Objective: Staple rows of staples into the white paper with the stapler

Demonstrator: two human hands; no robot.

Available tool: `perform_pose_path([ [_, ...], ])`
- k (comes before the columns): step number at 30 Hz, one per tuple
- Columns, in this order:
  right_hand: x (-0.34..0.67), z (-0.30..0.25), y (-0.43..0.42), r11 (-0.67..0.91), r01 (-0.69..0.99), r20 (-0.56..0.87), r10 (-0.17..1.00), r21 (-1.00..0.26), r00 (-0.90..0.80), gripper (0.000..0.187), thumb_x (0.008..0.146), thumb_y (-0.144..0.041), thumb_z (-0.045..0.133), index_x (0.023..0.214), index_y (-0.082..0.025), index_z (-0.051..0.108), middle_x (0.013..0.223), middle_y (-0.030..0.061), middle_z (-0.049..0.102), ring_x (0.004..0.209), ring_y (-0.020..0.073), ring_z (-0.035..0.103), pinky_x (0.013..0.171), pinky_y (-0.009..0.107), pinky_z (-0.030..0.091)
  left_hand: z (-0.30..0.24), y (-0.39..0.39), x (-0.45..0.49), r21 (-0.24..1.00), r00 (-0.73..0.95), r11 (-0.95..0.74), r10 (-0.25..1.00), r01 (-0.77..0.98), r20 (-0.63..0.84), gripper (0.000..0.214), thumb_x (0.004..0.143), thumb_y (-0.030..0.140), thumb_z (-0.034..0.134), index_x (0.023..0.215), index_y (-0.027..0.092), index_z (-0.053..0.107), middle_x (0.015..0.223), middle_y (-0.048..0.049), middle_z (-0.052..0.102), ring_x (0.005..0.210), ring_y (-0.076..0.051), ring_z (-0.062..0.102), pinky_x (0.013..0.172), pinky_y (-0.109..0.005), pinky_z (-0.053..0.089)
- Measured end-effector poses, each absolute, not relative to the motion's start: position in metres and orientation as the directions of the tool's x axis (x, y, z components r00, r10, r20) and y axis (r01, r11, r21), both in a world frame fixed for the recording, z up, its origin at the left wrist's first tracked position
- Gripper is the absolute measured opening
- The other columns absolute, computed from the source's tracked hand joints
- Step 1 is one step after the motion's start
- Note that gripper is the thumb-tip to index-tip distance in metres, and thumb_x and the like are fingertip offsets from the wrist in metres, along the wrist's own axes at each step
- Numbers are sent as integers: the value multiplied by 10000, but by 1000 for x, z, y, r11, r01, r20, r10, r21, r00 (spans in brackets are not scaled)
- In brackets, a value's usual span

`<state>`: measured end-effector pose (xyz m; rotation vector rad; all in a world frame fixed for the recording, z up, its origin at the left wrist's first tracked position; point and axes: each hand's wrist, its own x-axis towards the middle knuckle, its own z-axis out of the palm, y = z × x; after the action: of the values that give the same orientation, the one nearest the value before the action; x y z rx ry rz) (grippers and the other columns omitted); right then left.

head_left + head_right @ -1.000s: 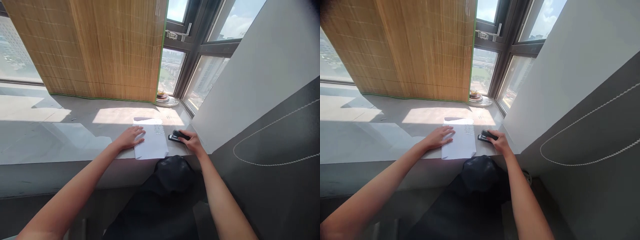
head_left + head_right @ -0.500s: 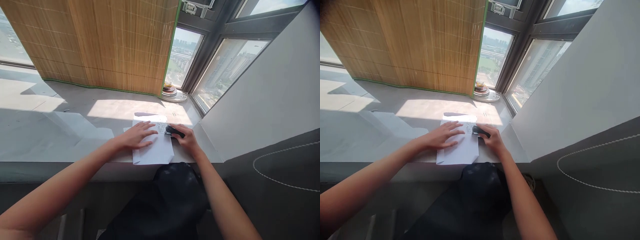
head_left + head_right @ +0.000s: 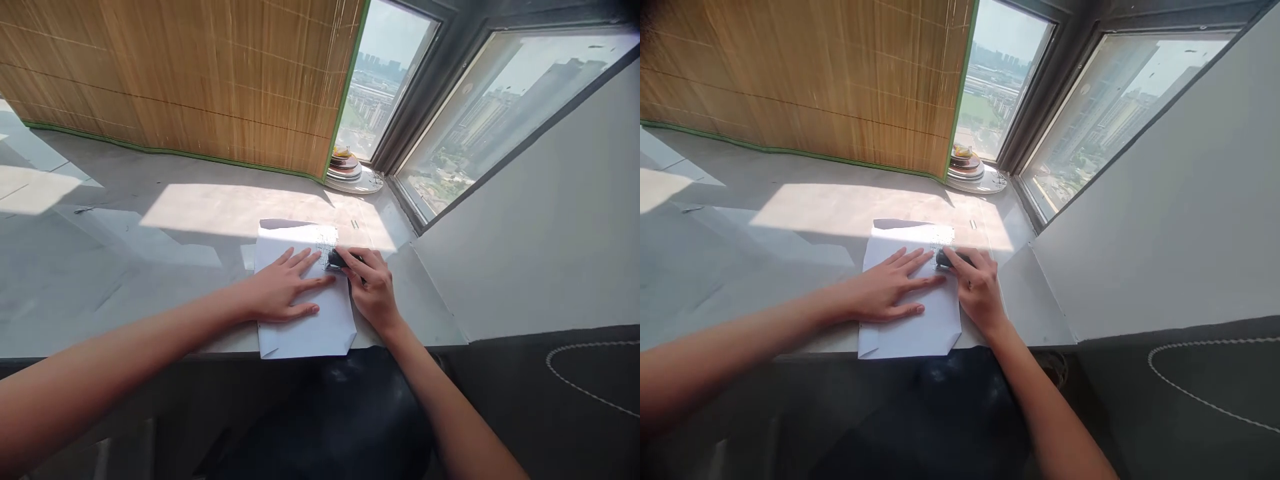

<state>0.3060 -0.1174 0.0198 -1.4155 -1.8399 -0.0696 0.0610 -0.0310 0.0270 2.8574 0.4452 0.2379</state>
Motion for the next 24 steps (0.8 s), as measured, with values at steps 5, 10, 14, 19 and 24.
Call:
perform_pose_path([
  [5, 306, 20, -117, 368, 837, 601, 797, -406, -59, 503, 1058, -132, 556, 1465, -398, 686, 1261, 37, 725, 1129, 272, 658, 1005, 475, 535, 23, -32, 62, 261, 937, -926, 318, 274, 144, 680, 1043, 623, 537, 1672, 393, 420, 1811, -93, 231, 1644, -433, 258, 1323, -651, 201],
  [10, 305, 19, -117, 357, 853, 589, 805, -381, -74, 564, 1029, -91, 546, 1474, -413, 675, 1267, 32, 722, 1145, 277, 654, 1008, 484, 543, 23, -33, 64, 263, 933, -921, 331, 287, 140, 683, 1028, 630, 557, 1657, 388, 444, 1807, -86, 247, 1637, -434, 271, 1320, -646, 208],
  [14, 305, 20, -117, 355, 865, 583, 807, -354, -92, 573, 1023, -87, 547, 1481, -409, 671, 1268, 42, 718, 1143, 285, 648, 995, 485, 545, 25, -33, 65, 265, 933, -919, 335, 293, 129, 683, 1024, 631, 560, 1653, 390, 450, 1803, -85, 259, 1633, -438, 275, 1315, -657, 209],
  [19, 303, 21, -116, 344, 885, 578, 809, -314, -109, 579, 1015, -78, 535, 1479, -395, 676, 1244, 50, 716, 1100, 278, 646, 966, 464, 529, 26, -33, 65, 259, 936, -921, 330, 290, 122, 679, 1030, 621, 554, 1657, 384, 447, 1796, -99, 272, 1631, -444, 278, 1310, -668, 216],
  [24, 303, 20, -117, 314, 915, 553, 823, -254, -129, 608, 991, -41, 513, 1465, -380, 685, 1260, 48, 706, 1118, 269, 628, 976, 441, 462, 26, -33, 65, 250, 936, -925, 325, 286, 134, 688, 1031, 621, 553, 1664, 379, 438, 1788, -100, 293, 1633, -436, 277, 1311, -662, 221],
])
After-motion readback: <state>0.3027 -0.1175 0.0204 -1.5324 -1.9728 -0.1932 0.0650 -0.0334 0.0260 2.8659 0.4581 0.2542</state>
